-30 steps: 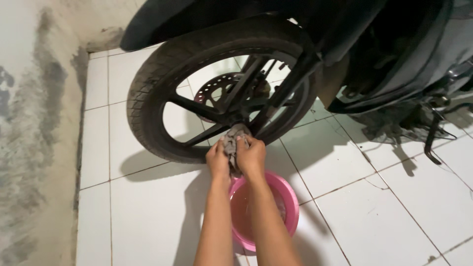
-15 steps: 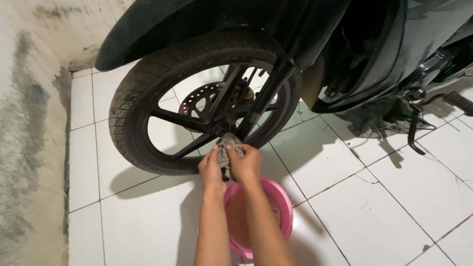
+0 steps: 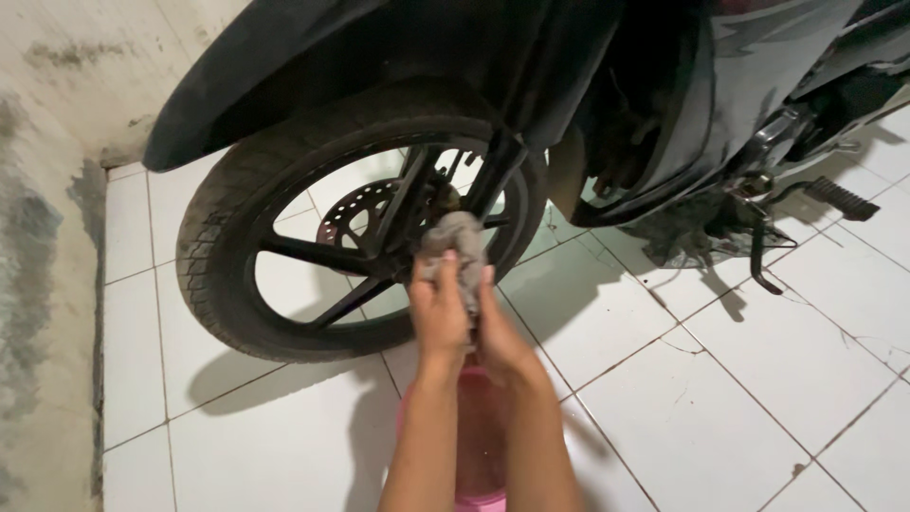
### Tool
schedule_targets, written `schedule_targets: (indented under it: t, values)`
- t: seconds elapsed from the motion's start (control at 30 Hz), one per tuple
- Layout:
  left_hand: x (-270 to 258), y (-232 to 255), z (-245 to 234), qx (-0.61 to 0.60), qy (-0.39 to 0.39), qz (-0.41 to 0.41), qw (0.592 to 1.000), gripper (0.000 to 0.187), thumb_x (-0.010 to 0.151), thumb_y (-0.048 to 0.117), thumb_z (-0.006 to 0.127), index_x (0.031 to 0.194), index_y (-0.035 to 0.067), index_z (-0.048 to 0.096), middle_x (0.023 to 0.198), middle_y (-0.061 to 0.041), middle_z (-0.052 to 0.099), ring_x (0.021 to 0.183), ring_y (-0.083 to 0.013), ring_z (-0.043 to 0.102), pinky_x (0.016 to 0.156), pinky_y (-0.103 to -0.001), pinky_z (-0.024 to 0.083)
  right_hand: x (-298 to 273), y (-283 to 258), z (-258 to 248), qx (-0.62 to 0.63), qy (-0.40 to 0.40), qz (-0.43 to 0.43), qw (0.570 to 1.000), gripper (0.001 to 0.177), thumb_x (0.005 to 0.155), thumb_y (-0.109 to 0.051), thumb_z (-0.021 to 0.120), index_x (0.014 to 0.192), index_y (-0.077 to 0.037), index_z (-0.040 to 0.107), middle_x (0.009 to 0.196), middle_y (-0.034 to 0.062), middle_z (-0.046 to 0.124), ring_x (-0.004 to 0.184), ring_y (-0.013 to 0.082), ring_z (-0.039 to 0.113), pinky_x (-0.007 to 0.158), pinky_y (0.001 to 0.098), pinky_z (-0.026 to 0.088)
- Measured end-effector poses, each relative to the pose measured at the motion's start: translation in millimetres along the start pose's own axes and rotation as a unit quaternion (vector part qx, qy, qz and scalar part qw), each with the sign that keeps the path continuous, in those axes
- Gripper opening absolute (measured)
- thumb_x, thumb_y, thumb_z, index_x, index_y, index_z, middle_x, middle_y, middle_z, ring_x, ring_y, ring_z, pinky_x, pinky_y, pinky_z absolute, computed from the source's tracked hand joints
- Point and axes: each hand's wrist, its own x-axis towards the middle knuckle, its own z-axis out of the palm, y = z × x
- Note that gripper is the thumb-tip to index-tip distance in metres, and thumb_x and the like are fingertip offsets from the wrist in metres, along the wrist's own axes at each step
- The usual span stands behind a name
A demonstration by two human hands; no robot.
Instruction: The person wipes the front fender and wheel of a motorcycle using a wet cloth. They repeatedly dip the cloth into a pink basin of water to rinse it and continue cleaning the tire and rim.
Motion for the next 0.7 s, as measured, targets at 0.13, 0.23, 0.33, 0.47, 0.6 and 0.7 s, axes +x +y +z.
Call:
schedule_targets:
  t: [0.13, 0.23, 0.33, 0.47, 0.6, 0.7]
  values:
    - [8, -18, 25, 0.395, -0.071, 0.154, 0.903, 0.039, 0.106, 0.035, 0.058, 0.117, 0.000, 0.069, 0.123, -0.023, 0.065, 0.116, -0.0388, 0.057, 0.103, -0.044, 0.044, -10, -37, -17, 0.159, 0.033, -0.043, 0.986, 0.051, 0.098, -0.036, 0.056, 0.138, -0.005, 0.054, 0.126, 0.0136, 0.066, 0.109, 0.0233, 0.067, 0.090, 0.0359, 0.057]
    - [16, -16, 35, 0.428, -0.041, 0.180, 0.885, 0.039, 0.105, 0.036, 0.060, 0.124, 0.002, 0.064, 0.129, -0.025, 0.056, 0.121, -0.0416, 0.056, 0.108, -0.046, 0.042, -7, -61, -21, 0.029, 0.175, -0.196, 0.964, 0.043, 0.094, -0.019, 0.070, 0.130, 0.002, 0.061, 0.120, 0.0157, 0.068, 0.103, 0.0242, 0.066, 0.086, 0.0350, 0.056]
    - [30, -8, 36, 0.497, 0.001, 0.258, 0.829, 0.052, 0.094, 0.032, 0.070, 0.131, 0.000, 0.052, 0.128, -0.023, 0.056, 0.121, -0.0424, 0.056, 0.106, -0.049, 0.039, 5, -108, -26, -0.124, 0.328, -0.336, 0.874, 0.041, 0.091, -0.016, 0.076, 0.127, -0.001, 0.063, 0.121, 0.0160, 0.069, 0.108, 0.0258, 0.066, 0.091, 0.0292, 0.054]
    - [44, -9, 47, 0.476, -0.002, 0.263, 0.839, 0.073, 0.086, 0.020, 0.071, 0.145, -0.009, 0.039, 0.134, -0.028, 0.055, 0.120, -0.0431, 0.057, 0.100, -0.056, 0.034, 61, -174, -21, -0.308, 0.320, -0.501, 0.743, 0.067, 0.092, -0.008, 0.070, 0.155, -0.006, 0.044, 0.154, 0.0280, 0.040, 0.142, 0.0401, 0.049, 0.105, 0.0379, 0.055]
    - [56, -20, 53, 0.505, -0.004, 0.181, 0.844, 0.065, 0.094, 0.014, 0.067, 0.150, -0.003, 0.041, 0.126, -0.029, 0.055, 0.117, -0.0478, 0.055, 0.100, -0.053, 0.043, 107, -195, -37, -0.467, 0.245, -0.521, 0.671, 0.083, 0.081, 0.006, 0.058, 0.161, -0.007, 0.041, 0.164, 0.0268, 0.037, 0.150, 0.0517, 0.034, 0.123, 0.0476, 0.034]
    - [63, -24, 47, 0.460, -0.019, 0.253, 0.851, 0.063, 0.091, 0.010, 0.070, 0.145, -0.009, 0.043, 0.130, -0.034, 0.053, 0.118, -0.0532, 0.053, 0.097, -0.056, 0.045, 133, -193, -73, -0.465, 0.239, -0.503, 0.688, 0.076, 0.080, -0.005, 0.068, 0.153, -0.007, 0.046, 0.155, 0.0316, 0.041, 0.140, 0.0503, 0.041, 0.116, 0.0476, 0.037]
